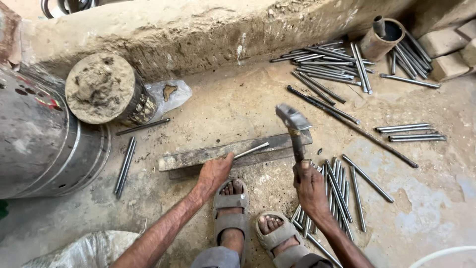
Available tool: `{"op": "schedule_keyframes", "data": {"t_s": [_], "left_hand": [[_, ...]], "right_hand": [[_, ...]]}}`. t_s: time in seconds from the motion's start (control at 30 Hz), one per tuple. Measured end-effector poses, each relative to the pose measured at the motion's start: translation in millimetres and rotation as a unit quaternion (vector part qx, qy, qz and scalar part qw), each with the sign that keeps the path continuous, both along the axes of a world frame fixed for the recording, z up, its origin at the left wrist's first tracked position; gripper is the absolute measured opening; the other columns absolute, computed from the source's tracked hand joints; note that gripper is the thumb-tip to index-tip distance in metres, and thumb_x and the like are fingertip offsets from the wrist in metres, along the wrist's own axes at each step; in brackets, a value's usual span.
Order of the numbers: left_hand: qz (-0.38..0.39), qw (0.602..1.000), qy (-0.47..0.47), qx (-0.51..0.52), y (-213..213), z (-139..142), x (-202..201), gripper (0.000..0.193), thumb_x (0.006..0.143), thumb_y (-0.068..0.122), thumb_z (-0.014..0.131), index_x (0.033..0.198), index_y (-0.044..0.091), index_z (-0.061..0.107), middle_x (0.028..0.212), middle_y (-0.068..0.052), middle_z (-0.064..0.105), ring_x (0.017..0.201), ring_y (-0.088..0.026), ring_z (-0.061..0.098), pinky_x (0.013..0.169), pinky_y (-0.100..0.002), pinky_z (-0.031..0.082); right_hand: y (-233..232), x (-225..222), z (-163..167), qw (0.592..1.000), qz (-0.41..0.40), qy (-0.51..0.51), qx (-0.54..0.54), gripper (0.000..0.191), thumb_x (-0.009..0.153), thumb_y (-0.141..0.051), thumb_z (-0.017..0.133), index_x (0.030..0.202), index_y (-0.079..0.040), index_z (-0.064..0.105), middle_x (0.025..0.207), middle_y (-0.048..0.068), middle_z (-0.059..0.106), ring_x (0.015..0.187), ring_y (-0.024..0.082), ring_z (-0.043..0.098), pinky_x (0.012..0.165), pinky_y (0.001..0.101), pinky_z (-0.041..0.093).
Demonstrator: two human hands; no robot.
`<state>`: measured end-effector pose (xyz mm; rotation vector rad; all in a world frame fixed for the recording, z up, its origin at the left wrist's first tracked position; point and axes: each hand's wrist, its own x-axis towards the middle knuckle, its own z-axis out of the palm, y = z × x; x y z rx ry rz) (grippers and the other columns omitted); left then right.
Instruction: The person repeatedly places metal rods on a metal anvil and strikes them with a hammer to shape the ends. The person handles the rods one at a time, repositioning them between strikes.
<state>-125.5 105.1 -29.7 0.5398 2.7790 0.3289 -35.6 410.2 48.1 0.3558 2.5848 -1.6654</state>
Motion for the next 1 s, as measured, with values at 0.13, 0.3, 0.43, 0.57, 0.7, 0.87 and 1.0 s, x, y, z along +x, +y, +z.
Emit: {"op": "schedule_keyframes", "data": {"t_s": [0.13,0.3,0.43,0.57,0.7,0.87,1.0], "left_hand": [[-0.011,0.997,0.059,0.049,-1,16,5,0.019,0.104,0.024,0.054,0.109,0.006,0.052,0.065,-0.015,0.065,0.056,-0.033,0.067,0.051,-0.047,0.053],[-0.005,0.967,0.221,0.124,1,38,14,0.027,0.095,0.03,0.06,0.107,0.007,0.053,0.076,-0.015,0.067,0.062,-0.035,0.068,0.052,-0.048,0.055],[0.06,0.994,-0.041,0.08,5,55,10,0.033,0.102,0.036,0.052,0.124,0.011,0.055,0.068,-0.015,0.066,0.061,-0.034,0.07,0.057,-0.049,0.057],[0.037,0.998,-0.006,0.058,4,58,10,0.039,0.103,0.037,0.054,0.128,0.007,0.053,0.07,-0.017,0.067,0.063,-0.036,0.07,0.058,-0.051,0.057],[-0.004,0.99,0.113,0.086,1,49,12,0.026,0.103,0.029,0.058,0.117,0.006,0.058,0.078,-0.017,0.07,0.07,-0.039,0.07,0.059,-0.054,0.055],[0.003,0.997,0.005,0.074,0,45,13,0.03,0.102,0.026,0.055,0.127,0.009,0.056,0.076,-0.017,0.07,0.068,-0.038,0.071,0.062,-0.053,0.056],[0.005,0.994,0.032,0.101,3,49,15,0.032,0.101,0.026,0.055,0.128,0.009,0.058,0.074,-0.017,0.07,0.068,-0.04,0.07,0.06,-0.054,0.056]], "right_hand": [[4,13,-46,0.982,-0.019,-0.188,0.028,0.058,0.109,-0.054,0.03,0.09,-0.008,0.06,0.065,0.003,0.047,0.051,0.013,0.041,0.04,0.034,0.037],[32,31,-102,0.978,0.009,-0.189,0.088,0.061,0.105,-0.056,0.03,0.102,-0.006,0.064,0.065,0.005,0.054,0.054,0.015,0.049,0.046,0.0356,0.046],[34,31,-126,0.988,0.037,-0.089,0.121,0.07,0.112,-0.056,0.034,0.139,0.006,0.051,0.094,0.001,0.053,0.077,0.013,0.056,0.062,0.0367,0.048],[25,32,-121,0.965,0.012,-0.247,0.084,0.071,0.106,-0.058,0.031,0.148,-0.003,0.043,0.08,0.013,0.06,0.061,0.018,0.054,0.051,0.0384,0.053],[22,33,-102,0.97,-0.001,-0.237,0.051,0.076,0.1,-0.059,0.034,0.152,-0.004,0.042,0.085,0.006,0.066,0.061,0.016,0.058,0.051,0.0358,0.056],[20,34,-95,0.965,0.006,-0.256,0.052,0.074,0.103,-0.059,0.033,0.153,-0.007,0.049,0.093,0.015,0.063,0.065,0.019,0.054,0.054,0.0386,0.052],[17,40,-106,0.971,-0.001,-0.237,0.033,0.076,0.1,-0.061,0.032,0.152,-0.008,0.045,0.087,0.009,0.065,0.064,0.017,0.055,0.054,0.0373,0.055]]}}
